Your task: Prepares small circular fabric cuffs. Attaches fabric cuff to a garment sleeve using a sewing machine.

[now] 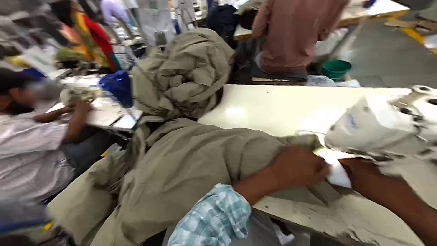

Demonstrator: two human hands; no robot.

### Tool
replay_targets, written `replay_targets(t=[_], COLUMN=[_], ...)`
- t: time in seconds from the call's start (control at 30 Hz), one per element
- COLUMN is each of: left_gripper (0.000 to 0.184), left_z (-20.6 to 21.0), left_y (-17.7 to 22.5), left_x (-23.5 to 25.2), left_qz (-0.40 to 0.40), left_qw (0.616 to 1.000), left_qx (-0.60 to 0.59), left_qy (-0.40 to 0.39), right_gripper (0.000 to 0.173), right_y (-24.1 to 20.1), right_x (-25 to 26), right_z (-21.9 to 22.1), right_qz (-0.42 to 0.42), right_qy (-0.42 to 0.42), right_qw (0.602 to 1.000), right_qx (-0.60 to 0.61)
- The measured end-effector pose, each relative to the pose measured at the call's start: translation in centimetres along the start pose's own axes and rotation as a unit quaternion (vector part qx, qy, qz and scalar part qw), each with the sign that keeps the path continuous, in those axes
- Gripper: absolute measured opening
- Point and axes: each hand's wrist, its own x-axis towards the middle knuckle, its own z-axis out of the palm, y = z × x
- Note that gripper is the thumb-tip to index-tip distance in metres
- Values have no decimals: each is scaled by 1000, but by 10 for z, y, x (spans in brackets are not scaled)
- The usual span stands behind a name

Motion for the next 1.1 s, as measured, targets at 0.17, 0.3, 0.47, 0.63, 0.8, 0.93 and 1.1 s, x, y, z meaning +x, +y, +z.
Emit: replay_targets(t=[0.17, 0.3, 0.47, 0.63, 0.8, 0.93, 1.1], left_gripper=[48, 47, 52, 40, 27, 41, 51], left_z=[-18, 1, 12, 12, 2, -11, -17], left_y=[-15, -26, -34, -44, -43, -31, -35], left_x=[17, 24, 36, 32, 32, 36, 29], left_qz=[108, 196, 154, 196, 227, 180, 142], left_qw=[994, 979, 982, 978, 966, 956, 963], left_qx=[12, 43, 36, 29, 100, 148, 125], left_qy=[-16, -32, -99, -67, -72, -176, -193], right_gripper=[18, 17, 17, 19, 24, 18, 18], right_y=[-25, -26, -24, -25, -32, -31, -21], right_x=[-21, -27, -26, -27, -27, -28, -29], right_z=[-7, -2, -5, -1, -4, -6, 12], right_qz=[11, 11, 20, 33, 68, 78, 61], right_qy=[69, 106, 74, 66, 68, 70, 183], right_qw=[998, 994, 996, 997, 995, 992, 977], right_qx=[-7, 1, 40, 39, 40, 67, 91])
